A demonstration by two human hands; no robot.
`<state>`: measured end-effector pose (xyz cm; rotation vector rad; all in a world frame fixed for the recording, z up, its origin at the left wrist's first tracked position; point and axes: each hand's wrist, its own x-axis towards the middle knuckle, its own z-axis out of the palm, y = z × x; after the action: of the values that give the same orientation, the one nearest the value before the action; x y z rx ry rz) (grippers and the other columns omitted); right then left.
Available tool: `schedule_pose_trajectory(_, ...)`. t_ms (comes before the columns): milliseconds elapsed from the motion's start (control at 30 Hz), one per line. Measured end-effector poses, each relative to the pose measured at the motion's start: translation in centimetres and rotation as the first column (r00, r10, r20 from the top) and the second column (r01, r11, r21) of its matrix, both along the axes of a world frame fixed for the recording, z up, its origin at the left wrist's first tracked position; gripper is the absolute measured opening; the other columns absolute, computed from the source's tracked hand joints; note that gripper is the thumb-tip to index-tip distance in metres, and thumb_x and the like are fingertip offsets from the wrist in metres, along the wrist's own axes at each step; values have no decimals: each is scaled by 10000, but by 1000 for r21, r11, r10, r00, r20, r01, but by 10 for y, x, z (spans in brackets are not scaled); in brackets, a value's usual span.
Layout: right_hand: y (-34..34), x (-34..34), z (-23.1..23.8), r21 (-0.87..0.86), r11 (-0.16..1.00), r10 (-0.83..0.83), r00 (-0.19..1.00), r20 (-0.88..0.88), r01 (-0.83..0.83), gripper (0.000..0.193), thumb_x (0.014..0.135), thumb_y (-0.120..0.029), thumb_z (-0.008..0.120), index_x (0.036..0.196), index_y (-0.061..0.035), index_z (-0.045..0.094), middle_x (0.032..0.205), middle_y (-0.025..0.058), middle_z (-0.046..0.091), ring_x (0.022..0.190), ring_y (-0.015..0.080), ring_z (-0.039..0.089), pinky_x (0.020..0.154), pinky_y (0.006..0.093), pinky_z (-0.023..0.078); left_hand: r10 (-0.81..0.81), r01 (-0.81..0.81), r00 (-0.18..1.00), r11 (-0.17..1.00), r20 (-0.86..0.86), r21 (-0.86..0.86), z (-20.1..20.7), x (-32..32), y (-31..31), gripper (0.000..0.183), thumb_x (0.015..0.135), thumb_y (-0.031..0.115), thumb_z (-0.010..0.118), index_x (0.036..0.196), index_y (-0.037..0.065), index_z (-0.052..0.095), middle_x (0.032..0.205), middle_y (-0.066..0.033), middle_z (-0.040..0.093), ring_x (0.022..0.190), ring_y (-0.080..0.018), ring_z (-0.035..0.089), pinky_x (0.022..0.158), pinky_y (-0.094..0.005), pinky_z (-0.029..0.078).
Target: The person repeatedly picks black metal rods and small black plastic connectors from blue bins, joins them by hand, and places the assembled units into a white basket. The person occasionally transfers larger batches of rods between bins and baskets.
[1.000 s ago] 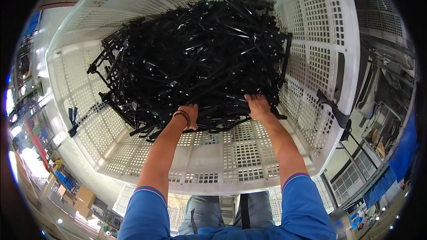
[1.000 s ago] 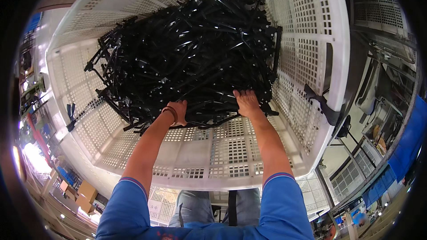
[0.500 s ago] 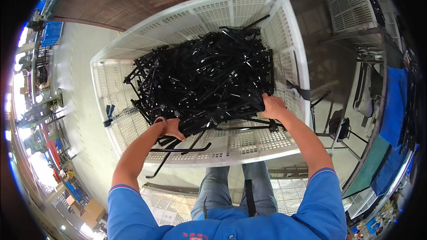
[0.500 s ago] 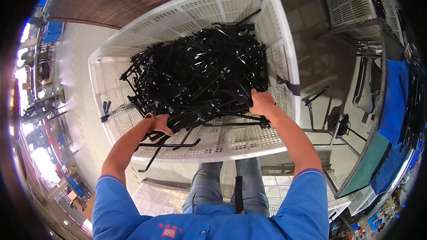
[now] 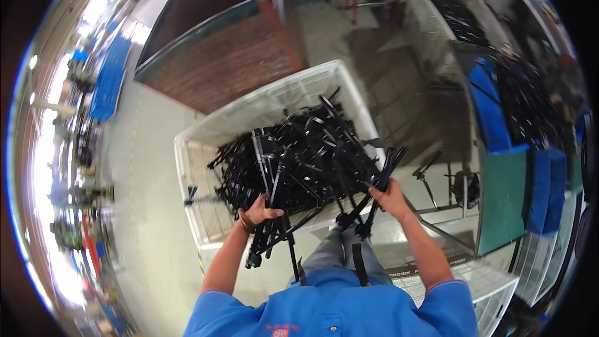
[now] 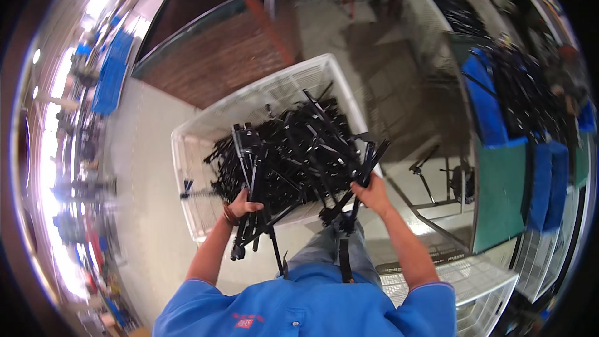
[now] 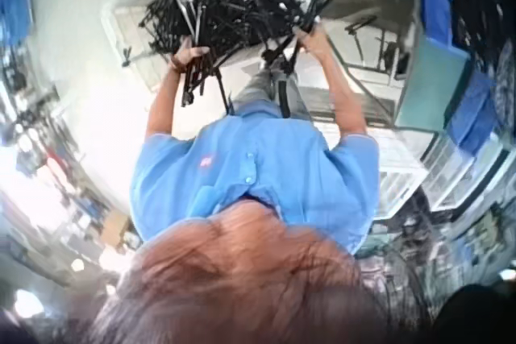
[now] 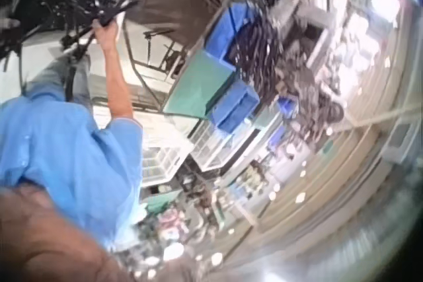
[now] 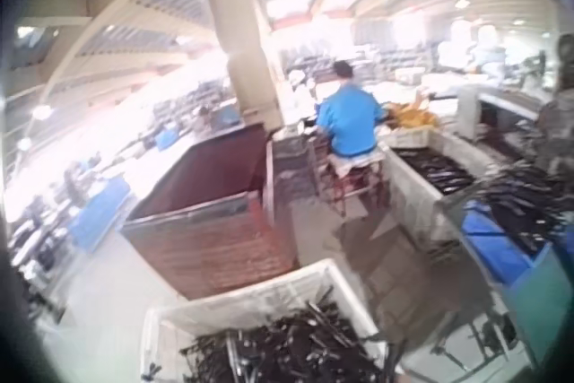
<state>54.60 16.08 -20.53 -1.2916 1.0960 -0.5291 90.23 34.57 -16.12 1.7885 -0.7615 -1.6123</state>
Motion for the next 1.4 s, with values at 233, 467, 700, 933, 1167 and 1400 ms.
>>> schedule_pose_trajectory(233,97,-94,45,-132,901,-409,911,58,413,352,765,-93,653,1076,29,544,869,5,572,818,95,521,697,249,439,-358,314,896,929,-261,-197,59,-171,-118,571,680,153,804,1150,-25,534,958,-41,606,868,-136,586,811,-275,481)
schedule_pose_trajectory(467,135,-250,96,12,513,-847,504,171,858,213,744,-103,663,893,-7,545,693,-32,500,592,65,454,497,238,362,-775,737,604,632,-186,-240,132,-397,-191,583,671,206,796,1151,-16,551,957,-37,611,853,-117,571,799,-269,461)
schedule_pose_trajectory(700,108,-426,84,120,239,-941,200,273,964,186,776,-95,636,914,-7,547,740,2,562,631,68,483,536,236,389,-902,896,397,420,-168,-142,137,-636,-256,456,714,229,761,1084,30,585,909,-37,604,814,-129,578,729,-295,479)
schedule_pose_trajectory(933,-8,-561,-15,99,413,-910,408,70,905,480,791,-229,665,1165,31,514,1009,130,630,898,204,584,797,310,464,-799,834,509,549,319,44,65,-781,-357,788,671,323,796,1284,-29,448,1213,-183,560,1073,-293,568,930,-393,450)
schedule_pose_trajectory(1167,-28,-582,-61,-172,645,-744,561,-362,745,689,828,-340,653,1330,33,364,1352,225,385,1156,374,493,935,392,459,-626,879,184,449,758,157,-14,-802,-377,720,780,474,661,1282,6,444,1372,-235,405,1269,-365,408,1030,-443,362)
schedule_pose_trajectory(1400,14,-633,-31,-108,853,-515,787,-340,511,457,859,-183,626,1233,45,496,1015,152,651,836,202,642,766,290,495,-82,606,643,663,761,-440,-55,-820,-348,324,723,260,677,989,75,648,1276,-68,515,1202,-284,452,1024,-448,314)
